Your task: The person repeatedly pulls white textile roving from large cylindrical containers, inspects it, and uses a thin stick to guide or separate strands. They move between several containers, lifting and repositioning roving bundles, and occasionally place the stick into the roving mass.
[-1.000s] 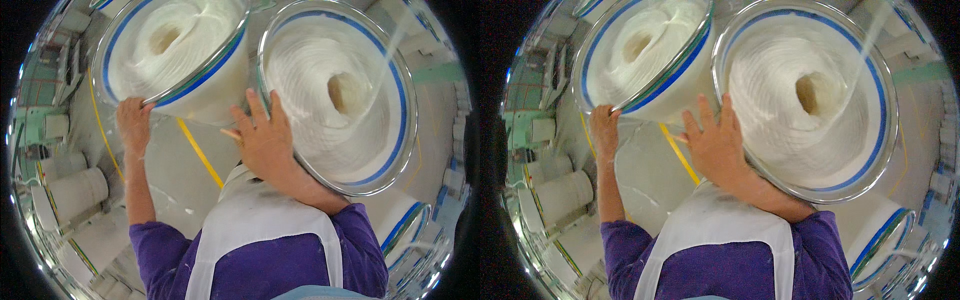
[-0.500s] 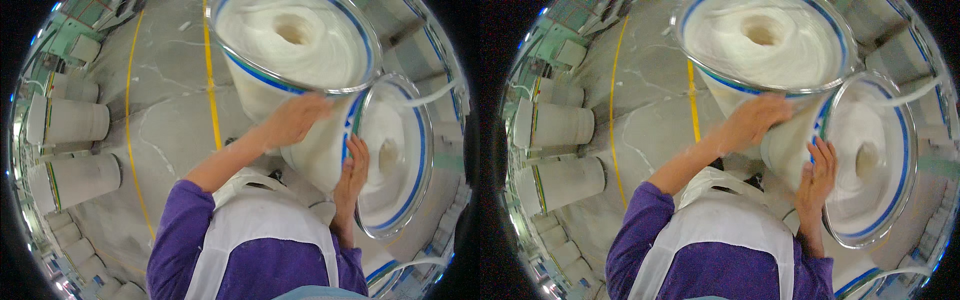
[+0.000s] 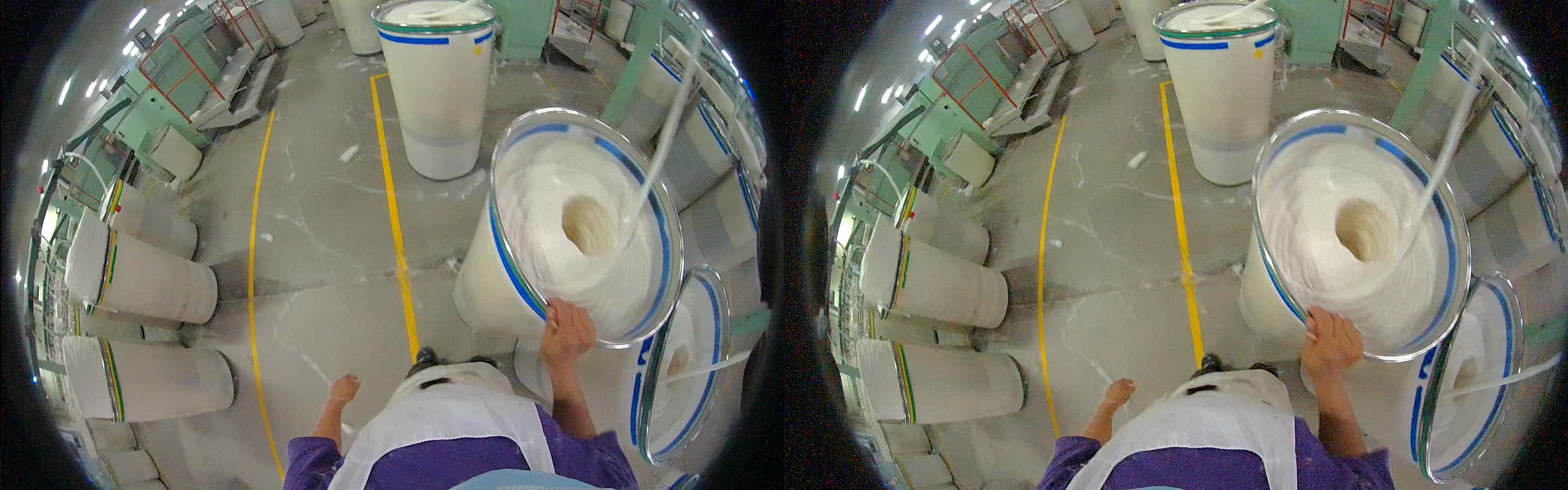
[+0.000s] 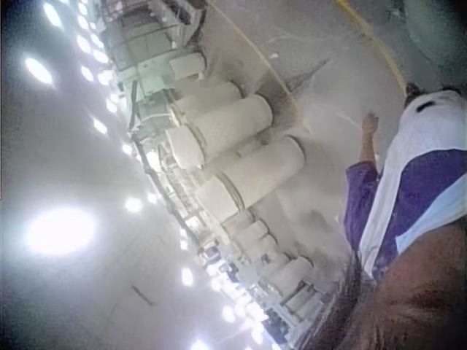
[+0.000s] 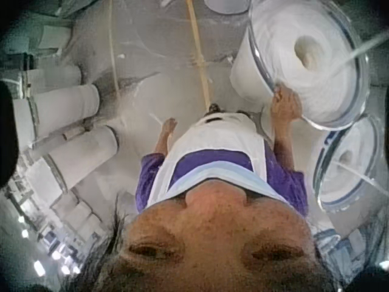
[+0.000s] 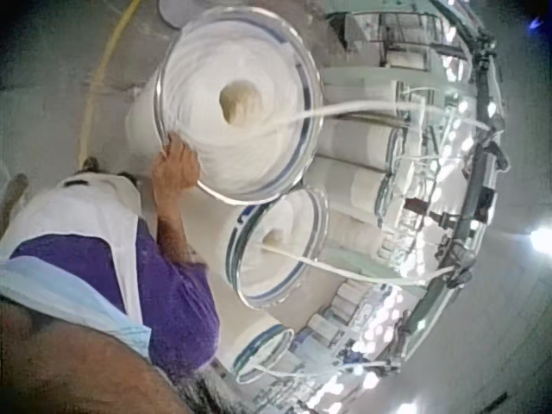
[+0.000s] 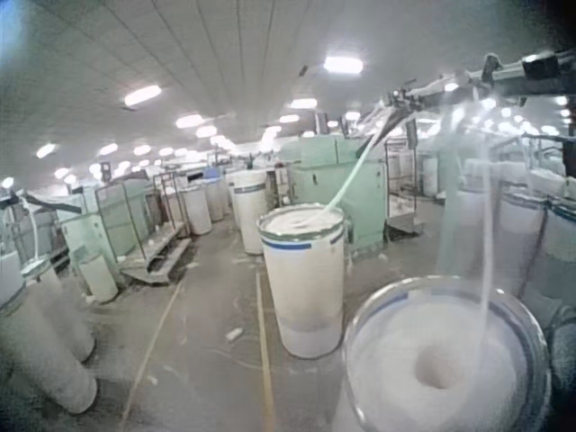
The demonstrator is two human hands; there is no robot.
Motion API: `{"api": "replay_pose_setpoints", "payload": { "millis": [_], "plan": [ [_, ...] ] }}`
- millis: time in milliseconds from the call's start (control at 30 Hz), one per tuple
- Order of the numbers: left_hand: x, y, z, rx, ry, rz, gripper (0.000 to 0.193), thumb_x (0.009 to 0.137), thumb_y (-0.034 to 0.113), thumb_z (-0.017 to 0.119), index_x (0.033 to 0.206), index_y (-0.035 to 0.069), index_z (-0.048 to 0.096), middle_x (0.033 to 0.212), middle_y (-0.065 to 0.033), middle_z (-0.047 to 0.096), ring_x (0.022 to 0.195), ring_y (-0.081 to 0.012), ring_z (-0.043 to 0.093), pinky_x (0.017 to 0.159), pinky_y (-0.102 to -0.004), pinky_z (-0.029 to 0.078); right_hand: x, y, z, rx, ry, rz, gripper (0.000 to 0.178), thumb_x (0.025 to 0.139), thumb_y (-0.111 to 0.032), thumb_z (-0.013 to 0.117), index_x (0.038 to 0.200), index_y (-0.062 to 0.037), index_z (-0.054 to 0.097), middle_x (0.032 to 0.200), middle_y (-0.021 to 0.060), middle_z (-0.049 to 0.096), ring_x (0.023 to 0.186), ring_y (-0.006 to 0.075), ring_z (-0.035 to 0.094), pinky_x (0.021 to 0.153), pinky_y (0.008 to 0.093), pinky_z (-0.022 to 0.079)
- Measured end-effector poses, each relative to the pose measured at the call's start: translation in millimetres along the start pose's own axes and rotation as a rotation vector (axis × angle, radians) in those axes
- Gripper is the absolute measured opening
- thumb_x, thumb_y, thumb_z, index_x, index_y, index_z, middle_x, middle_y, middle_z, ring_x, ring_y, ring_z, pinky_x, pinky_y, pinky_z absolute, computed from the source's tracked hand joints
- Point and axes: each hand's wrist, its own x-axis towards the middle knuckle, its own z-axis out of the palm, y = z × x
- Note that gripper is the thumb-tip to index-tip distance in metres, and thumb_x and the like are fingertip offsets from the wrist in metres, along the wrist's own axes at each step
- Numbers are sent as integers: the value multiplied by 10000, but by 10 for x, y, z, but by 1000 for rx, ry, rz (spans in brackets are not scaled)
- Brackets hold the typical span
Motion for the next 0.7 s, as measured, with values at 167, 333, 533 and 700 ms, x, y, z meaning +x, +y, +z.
{"api": "replay_pose_setpoints", "payload": {
  "millis": [167, 333, 533, 700],
  "plan": [
    [497, -329, 240, -172, -206, -287, 304, 838, 267, 635, 1095, 104, 640, 1071, -107, 665, 958, -241, 633, 846, -374, 492, 15, 338, 144, -105, 32, 27, 218, 919, -232, 506, 872, -82, 656, 728, 81, 616, 605, 269, 539, 540, 395, 382],
    [969, 83, -181, -769, -77, -412, 348, 891, 272, 583, 1152, 44, 606, 1031, -89, 676, 842, -196, 652, 771, -331, 517, 3, 1067, 374, -331, 125, -86, 230, 950, -144, 454, 873, -17, 630, 806, 135, 641, 662, 318, 570, 592, 427, 427],
    [1236, 289, -580, -1005, 136, -276, 353, 889, 219, 596, 1161, -7, 581, 968, -104, 662, 813, -186, 632, 732, -311, 519, 448, 2844, 348, -230, 45, 279, 339, 973, -238, 358, 916, -14, 606, 864, 140, 611, 792, 306, 599, 716, 385, 475],
    [1184, -62, -391, -401, -282, -349, 334, 822, 236, 639, 1109, 64, 629, 953, -91, 675, 851, -196, 642, 745, -336, 509, 662, 3868, 359, -366, 95, 473, 409, 995, -335, 372, 938, -6, 609, 927, 162, 614, 807, 294, 588, 734, 396, 469]
  ]
}}
